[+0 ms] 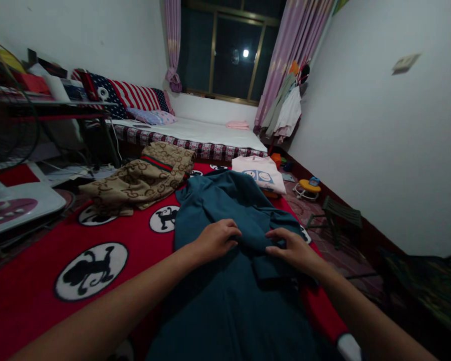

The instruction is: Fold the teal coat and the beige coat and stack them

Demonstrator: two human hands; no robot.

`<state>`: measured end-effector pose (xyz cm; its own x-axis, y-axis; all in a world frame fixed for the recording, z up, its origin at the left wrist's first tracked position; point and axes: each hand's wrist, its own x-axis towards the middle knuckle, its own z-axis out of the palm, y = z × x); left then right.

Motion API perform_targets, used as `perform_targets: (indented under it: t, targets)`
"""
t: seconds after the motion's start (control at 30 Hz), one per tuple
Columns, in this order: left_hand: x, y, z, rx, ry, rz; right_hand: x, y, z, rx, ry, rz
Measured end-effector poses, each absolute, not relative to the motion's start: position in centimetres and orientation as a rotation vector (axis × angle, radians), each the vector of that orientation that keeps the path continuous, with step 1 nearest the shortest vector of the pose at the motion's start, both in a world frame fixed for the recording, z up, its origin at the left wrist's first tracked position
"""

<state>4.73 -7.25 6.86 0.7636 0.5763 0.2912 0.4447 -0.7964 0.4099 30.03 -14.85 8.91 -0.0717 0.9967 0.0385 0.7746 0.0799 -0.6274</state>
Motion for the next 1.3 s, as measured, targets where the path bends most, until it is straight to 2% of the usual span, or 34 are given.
perform_targets:
  t: [0.23, 0.37, 0.43, 0.63, 0.77, 0.9, 1.1, 1.2, 1.3]
  targets:
    - [3.7, -7.4, 5.2, 2.571, 0.871, 0.645, 28.5, -17.6, 9.5, -1.842, -2.525, 0.348]
    - [2.5, -7.5, 4.2, 2.581, 1.195, 0.953, 29.0, -18.1, 8.5, -1.815, -2.52, 0.034]
    - [2.1, -7.5, 3.4, 2.542, 1.331, 0.979, 29.5, -17.9, 8.2, -1.811, -2.451, -0.021]
    - [2.2, -7.4, 1.6, 2.489, 1.39, 0.729, 31.2, -16.9, 9.1, -1.629, -1.899, 0.144]
    - [2.4, -7.3, 1.6, 2.418, 1.377, 0.864, 31.4, -15.4, 10.2, -1.645, -1.435, 0.393]
    - [2.3, -7.3, 1.9, 2.274, 1.37, 1.062, 29.1, -15.0, 13.4, -1.435, -1.07, 0.646]
    - [1.4, -7.1, 3.1, 2.237, 1.134, 1.428, 23.3, -19.5, 18.2, -1.236, -1.297, 0.791]
    - [0.3, -7.1, 3.9, 2.22, 1.039, 1.556, 21.6, -21.4, 17.6, -1.265, -1.484, 0.773]
    - [-0.7, -7.5, 4.6, 2.109, 1.058, 1.525, 20.7, -22.1, 16.1, -1.263, -1.654, 0.791]
